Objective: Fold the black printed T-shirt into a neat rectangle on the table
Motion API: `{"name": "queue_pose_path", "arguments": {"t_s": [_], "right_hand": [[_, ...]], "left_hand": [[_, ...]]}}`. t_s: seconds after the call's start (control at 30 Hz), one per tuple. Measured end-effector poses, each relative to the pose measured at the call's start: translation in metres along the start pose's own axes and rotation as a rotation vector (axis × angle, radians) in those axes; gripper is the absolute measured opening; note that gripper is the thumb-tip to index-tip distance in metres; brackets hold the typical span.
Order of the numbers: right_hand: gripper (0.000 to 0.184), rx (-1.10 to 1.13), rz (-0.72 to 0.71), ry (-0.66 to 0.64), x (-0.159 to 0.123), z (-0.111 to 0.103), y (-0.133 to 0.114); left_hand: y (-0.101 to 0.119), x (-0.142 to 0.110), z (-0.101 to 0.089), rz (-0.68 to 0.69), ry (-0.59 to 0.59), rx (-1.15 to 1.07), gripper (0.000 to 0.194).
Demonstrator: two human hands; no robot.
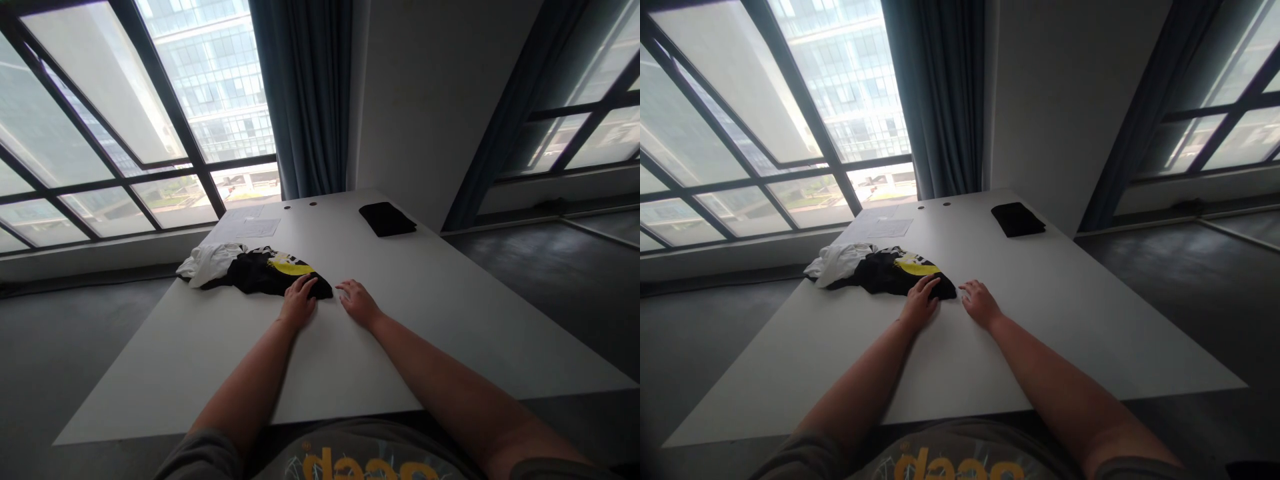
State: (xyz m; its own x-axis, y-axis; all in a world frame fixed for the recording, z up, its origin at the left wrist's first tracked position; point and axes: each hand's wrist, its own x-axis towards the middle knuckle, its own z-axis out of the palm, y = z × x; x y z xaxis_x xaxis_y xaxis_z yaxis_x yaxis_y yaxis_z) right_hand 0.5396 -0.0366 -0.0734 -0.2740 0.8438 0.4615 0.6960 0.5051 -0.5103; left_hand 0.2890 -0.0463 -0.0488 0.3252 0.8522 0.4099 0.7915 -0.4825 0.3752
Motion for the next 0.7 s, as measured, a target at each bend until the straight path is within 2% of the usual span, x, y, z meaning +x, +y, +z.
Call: {"name": "queue_pose_path", "arguments": {"t_s": [0.13, 0.27, 0.43, 0.57, 0.7], "right_hand": [[0.042, -0.066, -0.059, -0.11, -0.002, -0.001, -0.009], [0.041, -0.055, -0.088, -0.134, -0.003, -0.004, -0.012], [0.044, 0.028, -0.133, -0.152, -0.003, -0.008, -0.014], [0.054, 0.085, -0.183, -0.175, -0.004, -0.011, -0.018], [0.053, 0.058, -0.222, -0.213, -0.004, -0.009, -0.018]], "left_hand": [[-0.022, 0.0, -0.005, -0.256, 0.02, 0.106, 0.064], [-0.031, -0.001, -0.003, -0.368, 0.027, 0.132, 0.038], [-0.028, -0.001, -0.003, -0.386, 0.03, 0.123, 0.016], [-0.03, -0.001, -0.004, -0.316, 0.035, 0.088, 0.015], [-0.035, 0.0, -0.004, -0.188, 0.014, 0.013, 0.017]]}}
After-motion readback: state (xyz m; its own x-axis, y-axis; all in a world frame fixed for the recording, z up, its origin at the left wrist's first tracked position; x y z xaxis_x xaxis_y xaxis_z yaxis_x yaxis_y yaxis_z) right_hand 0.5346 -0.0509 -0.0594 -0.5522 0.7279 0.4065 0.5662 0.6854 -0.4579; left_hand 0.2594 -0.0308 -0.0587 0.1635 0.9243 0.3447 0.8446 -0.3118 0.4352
